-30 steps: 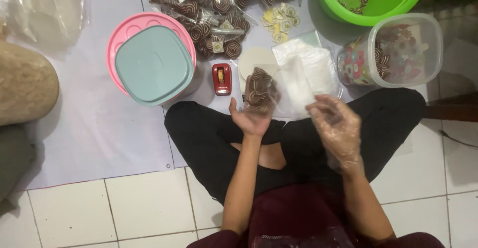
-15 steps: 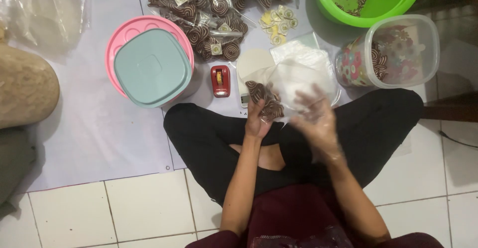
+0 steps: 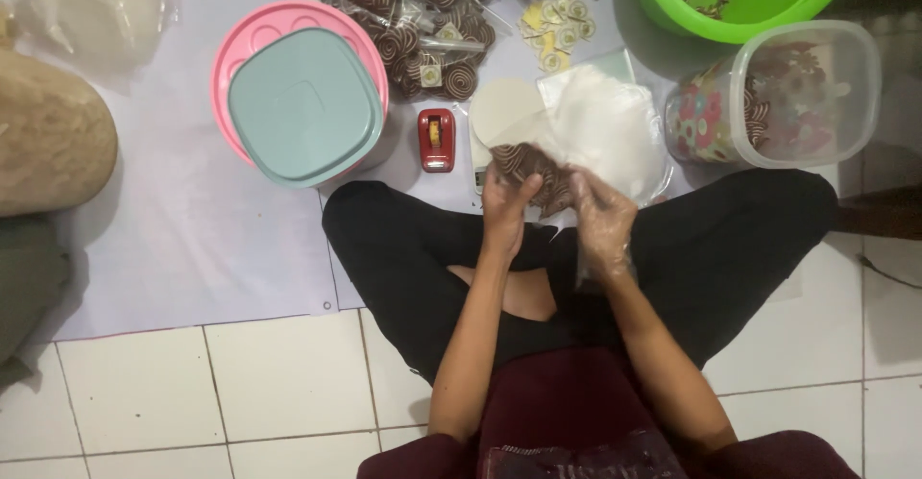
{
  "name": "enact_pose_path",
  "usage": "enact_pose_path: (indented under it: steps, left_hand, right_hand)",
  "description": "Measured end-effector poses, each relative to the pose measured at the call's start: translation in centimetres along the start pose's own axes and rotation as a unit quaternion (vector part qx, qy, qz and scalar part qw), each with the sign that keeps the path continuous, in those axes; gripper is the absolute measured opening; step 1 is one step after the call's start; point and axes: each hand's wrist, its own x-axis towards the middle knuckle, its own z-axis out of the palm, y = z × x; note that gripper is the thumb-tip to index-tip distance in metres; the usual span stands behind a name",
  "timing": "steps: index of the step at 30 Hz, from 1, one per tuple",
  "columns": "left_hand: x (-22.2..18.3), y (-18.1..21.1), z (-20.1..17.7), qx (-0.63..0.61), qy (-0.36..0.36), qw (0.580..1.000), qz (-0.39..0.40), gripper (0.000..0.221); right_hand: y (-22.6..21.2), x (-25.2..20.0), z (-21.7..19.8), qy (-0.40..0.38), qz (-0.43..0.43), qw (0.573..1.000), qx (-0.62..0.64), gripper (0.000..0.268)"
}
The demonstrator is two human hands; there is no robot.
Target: Packaging cookies into plastic bags, weighing them, and sealing them with tape
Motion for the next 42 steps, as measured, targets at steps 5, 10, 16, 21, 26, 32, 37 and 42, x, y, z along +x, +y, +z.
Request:
enact_pose_path:
  steps: [5, 10, 16, 21, 26, 32, 37, 42]
  left_hand:
    - [-0.1, 7.0, -2.9, 0.191, 0.061, 0.975, 0.100, 0.058]
    - [-1.0, 10.0, -6.8, 0.316, 0.093, 0.929, 0.167, 0.046]
    - [0.1, 8.5, -8.3, 0.311, 0.144, 0.922, 0.180, 0.035]
    - [0.0, 8.2, -7.9, 0.341, 0.163, 0.907, 0.187, 0.031]
    - [0.4, 7.6, -8.3, 0.374, 0.185, 0.889, 0.190, 0.032]
    - [0.2, 7.8, -7.4, 0.387, 0.200, 0.876, 0.206, 0.033]
    - [0.3, 7.7, -7.7, 0.382, 0.203, 0.875, 0.218, 0.037]
    - [0.1, 7.1, -8.5, 0.390, 0.206, 0.870, 0.222, 0.038]
  right_hand:
    - [3.7, 4.7, -0.3, 0.017, 0.027, 0.999, -0.040, 0.026]
    - [5.2, 8.8, 2.8, -0.023, -0.001, 0.999, -0.029, 0.016]
    - [9.0, 10.7, 5.6, -0.042, 0.009, 0.999, -0.034, 0.014]
    - [10.4, 11.1, 5.6, -0.044, -0.007, 0.998, -0.038, 0.027]
    - [11.6, 11.6, 5.3, -0.078, 0.004, 0.997, 0.001, 0.037]
    - [11.4, 12.1, 4.3, -0.072, 0.147, 0.986, 0.022, 0.066]
    - [12.1, 13.1, 2.2, -0.057, 0.184, 0.980, 0.052, 0.074]
    - [15.5, 16.1, -2.8, -0.054, 0.188, 0.980, 0.018, 0.081]
